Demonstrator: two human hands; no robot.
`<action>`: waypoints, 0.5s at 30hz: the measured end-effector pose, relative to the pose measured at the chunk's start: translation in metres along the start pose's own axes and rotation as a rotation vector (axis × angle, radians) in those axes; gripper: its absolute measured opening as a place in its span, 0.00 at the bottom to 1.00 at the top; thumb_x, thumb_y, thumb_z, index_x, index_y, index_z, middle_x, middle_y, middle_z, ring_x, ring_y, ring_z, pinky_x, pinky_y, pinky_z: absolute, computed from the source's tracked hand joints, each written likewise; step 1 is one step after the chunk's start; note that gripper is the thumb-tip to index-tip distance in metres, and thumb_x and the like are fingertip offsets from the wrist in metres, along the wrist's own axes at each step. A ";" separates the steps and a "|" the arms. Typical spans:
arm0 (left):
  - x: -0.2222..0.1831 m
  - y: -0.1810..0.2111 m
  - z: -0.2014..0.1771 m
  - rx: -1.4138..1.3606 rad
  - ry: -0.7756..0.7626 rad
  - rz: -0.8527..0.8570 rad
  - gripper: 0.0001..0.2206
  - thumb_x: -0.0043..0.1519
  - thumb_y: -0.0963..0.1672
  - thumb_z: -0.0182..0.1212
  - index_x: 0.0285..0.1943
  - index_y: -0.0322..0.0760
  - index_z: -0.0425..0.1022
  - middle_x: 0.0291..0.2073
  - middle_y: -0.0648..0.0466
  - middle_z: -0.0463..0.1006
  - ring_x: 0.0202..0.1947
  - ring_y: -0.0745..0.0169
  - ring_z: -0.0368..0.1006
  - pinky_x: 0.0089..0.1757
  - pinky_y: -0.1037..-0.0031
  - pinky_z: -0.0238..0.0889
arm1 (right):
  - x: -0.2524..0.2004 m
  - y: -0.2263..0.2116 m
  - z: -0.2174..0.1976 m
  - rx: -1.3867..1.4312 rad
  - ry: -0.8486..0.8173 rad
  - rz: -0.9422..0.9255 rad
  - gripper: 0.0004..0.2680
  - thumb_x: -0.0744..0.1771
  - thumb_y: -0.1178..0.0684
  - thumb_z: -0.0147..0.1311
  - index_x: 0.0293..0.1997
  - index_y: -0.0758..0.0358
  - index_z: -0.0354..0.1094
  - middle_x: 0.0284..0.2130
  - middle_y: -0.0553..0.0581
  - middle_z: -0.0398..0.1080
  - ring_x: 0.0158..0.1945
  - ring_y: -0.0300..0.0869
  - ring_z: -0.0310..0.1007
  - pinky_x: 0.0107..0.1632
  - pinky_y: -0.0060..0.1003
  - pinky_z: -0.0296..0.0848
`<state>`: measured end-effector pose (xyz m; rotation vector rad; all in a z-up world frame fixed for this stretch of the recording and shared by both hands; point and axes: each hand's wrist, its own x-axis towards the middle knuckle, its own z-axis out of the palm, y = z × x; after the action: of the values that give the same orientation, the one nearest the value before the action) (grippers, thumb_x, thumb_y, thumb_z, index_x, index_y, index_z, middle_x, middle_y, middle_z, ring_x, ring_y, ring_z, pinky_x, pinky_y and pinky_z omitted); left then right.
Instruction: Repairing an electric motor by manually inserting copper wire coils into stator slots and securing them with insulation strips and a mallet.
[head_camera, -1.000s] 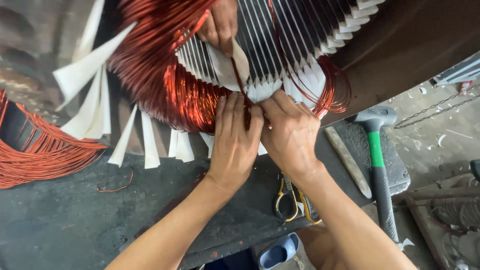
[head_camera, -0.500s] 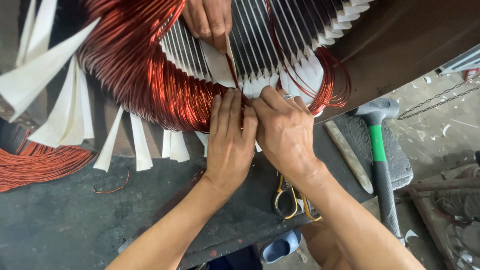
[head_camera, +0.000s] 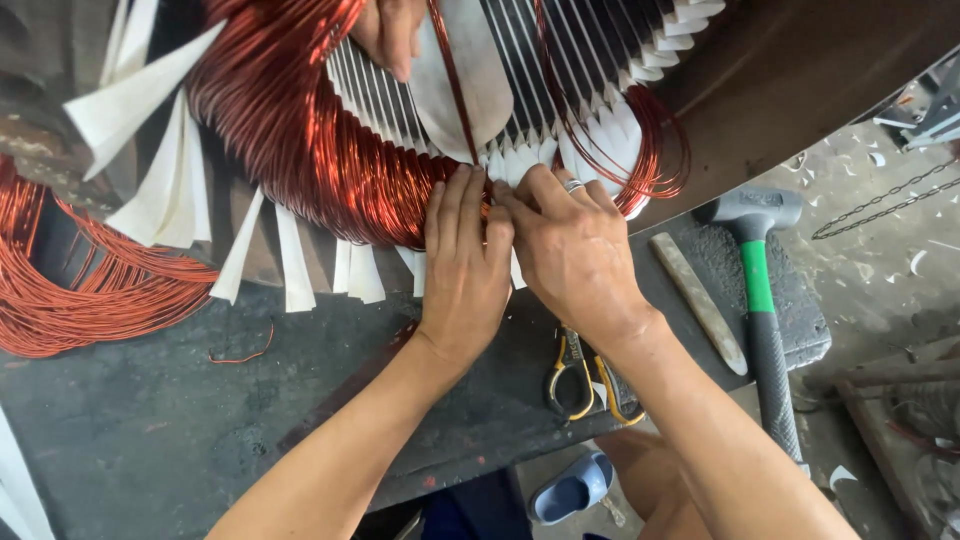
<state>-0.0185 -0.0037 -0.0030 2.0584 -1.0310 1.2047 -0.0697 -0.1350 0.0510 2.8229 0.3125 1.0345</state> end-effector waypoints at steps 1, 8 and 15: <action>-0.002 0.000 -0.001 -0.001 -0.003 0.002 0.07 0.70 0.31 0.51 0.54 0.21 0.68 0.57 0.23 0.77 0.64 0.25 0.73 0.65 0.39 0.61 | -0.001 -0.001 0.002 0.002 0.000 0.004 0.06 0.71 0.56 0.55 0.45 0.56 0.81 0.37 0.51 0.69 0.41 0.50 0.77 0.40 0.45 0.69; 0.000 -0.007 0.000 0.132 -0.104 0.070 0.14 0.69 0.33 0.56 0.64 0.22 0.73 0.56 0.30 0.81 0.64 0.36 0.76 0.66 0.48 0.62 | -0.002 0.005 0.016 0.033 0.081 -0.011 0.06 0.70 0.58 0.54 0.40 0.60 0.80 0.35 0.53 0.70 0.40 0.51 0.76 0.38 0.44 0.66; 0.003 -0.007 -0.004 0.169 -0.090 0.060 0.16 0.69 0.34 0.56 0.66 0.25 0.74 0.53 0.34 0.83 0.62 0.40 0.78 0.64 0.53 0.66 | -0.005 0.006 0.041 0.005 0.209 0.030 0.07 0.69 0.60 0.53 0.33 0.63 0.77 0.28 0.53 0.69 0.37 0.53 0.75 0.35 0.45 0.66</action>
<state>-0.0138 0.0022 0.0015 2.2439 -1.0713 1.2778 -0.0455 -0.1431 0.0177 2.7352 0.2937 1.3405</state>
